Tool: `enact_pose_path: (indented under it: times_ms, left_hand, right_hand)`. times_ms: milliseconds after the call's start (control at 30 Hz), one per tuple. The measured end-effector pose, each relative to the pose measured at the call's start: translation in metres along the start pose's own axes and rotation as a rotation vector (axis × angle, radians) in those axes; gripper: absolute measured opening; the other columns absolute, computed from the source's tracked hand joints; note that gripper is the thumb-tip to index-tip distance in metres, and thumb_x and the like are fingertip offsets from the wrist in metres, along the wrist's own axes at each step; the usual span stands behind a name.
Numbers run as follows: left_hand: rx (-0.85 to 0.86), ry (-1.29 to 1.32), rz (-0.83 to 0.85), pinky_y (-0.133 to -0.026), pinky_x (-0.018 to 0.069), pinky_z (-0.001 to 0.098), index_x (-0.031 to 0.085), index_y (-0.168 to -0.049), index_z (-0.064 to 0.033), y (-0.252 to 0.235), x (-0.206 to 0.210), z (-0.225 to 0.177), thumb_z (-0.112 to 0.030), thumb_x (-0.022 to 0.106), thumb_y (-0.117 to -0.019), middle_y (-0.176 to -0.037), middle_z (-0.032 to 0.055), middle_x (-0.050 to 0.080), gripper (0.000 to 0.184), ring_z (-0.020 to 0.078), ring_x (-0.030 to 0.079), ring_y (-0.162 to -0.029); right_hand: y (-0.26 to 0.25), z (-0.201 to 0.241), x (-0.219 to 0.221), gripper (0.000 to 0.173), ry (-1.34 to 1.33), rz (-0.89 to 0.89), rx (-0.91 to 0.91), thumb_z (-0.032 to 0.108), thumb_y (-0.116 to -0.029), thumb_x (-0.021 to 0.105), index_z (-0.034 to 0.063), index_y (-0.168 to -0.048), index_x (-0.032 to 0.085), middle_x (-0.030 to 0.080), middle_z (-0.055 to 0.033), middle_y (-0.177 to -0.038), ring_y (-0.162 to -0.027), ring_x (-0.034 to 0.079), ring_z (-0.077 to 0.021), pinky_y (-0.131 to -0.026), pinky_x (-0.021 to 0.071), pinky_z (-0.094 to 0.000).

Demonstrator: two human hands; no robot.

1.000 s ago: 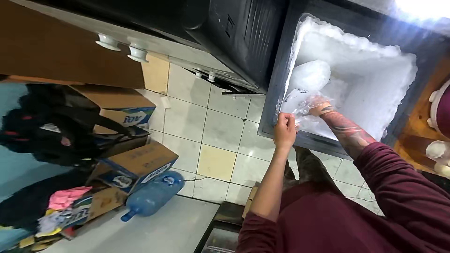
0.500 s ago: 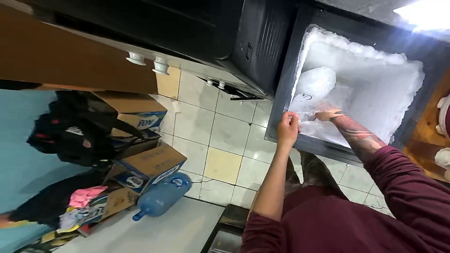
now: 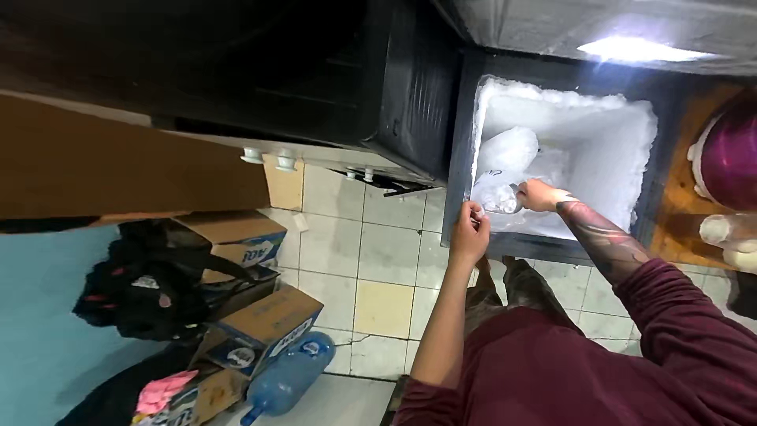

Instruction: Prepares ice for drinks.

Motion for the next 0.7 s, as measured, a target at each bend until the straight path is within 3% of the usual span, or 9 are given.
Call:
enact_pose_path:
  times_ms: [233, 333, 433, 567, 700]
  left_hand:
    - [0.136, 0.011, -0.157, -0.076, 0.0593, 0.0451, 0.045, -0.145, -0.0103, 0.007, -0.007, -0.023, -0.036, 0.057, -0.1042, -0.111, 0.0123, 0.065, 0.05, 0.023, 0.067, -0.088]
    - [0.287, 0.087, -0.238, -0.089, 0.0566, 0.0407, 0.042, -0.147, -0.0035, 0.016, -0.001, -0.049, -0.025, 0.052, -0.1054, -0.121, 0.0147, 0.063, 0.048, 0.0208, 0.065, -0.103]
    - [0.428, 0.209, -0.26, -0.095, 0.0518, 0.0362, 0.041, -0.143, 0.0029, 0.032, 0.025, -0.089, -0.013, 0.047, -0.1033, -0.125, 0.0154, 0.059, 0.044, 0.0189, 0.06, -0.11]
    - [0.599, 0.214, 0.018, -0.092, 0.053, 0.0395, 0.042, -0.141, 0.004, 0.047, 0.111, -0.155, -0.008, 0.051, -0.099, -0.13, 0.0176, 0.06, 0.044, 0.0224, 0.062, -0.111]
    - [0.699, 0.124, 0.381, -0.087, 0.056, 0.0452, 0.047, -0.143, 0.0012, 0.063, 0.228, -0.221, -0.002, 0.063, -0.0902, -0.134, 0.0196, 0.06, 0.056, 0.0293, 0.063, -0.114]
  right_hand:
    - [0.079, -0.016, -0.036, 0.031, -0.023, -0.077, 0.082, 0.02, -0.1048, 0.049, -0.0046, -0.1, 0.068, 0.068, -0.0254, -0.097, -0.095, 0.068, -0.0422, -0.084, 0.0522, -0.064]
    - [0.135, -0.039, -0.05, 0.029, -0.17, -0.205, 0.068, 0.018, -0.1046, 0.05, -0.0033, -0.097, 0.067, 0.066, -0.0219, -0.089, -0.085, 0.067, -0.0378, -0.077, 0.0526, -0.0605]
    - [0.21, -0.073, -0.062, 0.026, -0.327, -0.361, 0.088, 0.018, -0.1019, 0.053, -0.0014, -0.091, 0.067, 0.065, -0.0178, -0.082, -0.079, 0.066, -0.0331, -0.073, 0.0522, -0.0576]
    - [0.326, -0.131, -0.075, 0.024, -0.438, -0.552, 0.183, 0.019, -0.1005, 0.056, 0.002, -0.091, 0.071, 0.068, -0.0136, -0.078, -0.073, 0.067, -0.0275, -0.069, 0.055, -0.0555]
    - [0.436, -0.201, -0.084, 0.024, -0.387, -0.636, 0.365, 0.016, -0.103, 0.053, 0.0005, -0.101, 0.072, 0.069, -0.0172, -0.084, -0.076, 0.068, -0.0312, -0.072, 0.0553, -0.0585]
Point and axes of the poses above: each hand's wrist, its own y-axis away from the middle knuckle, its own x-axis out of the palm, z = x × y, the point moved 9 cm from there along -y, towards the middle knuckle
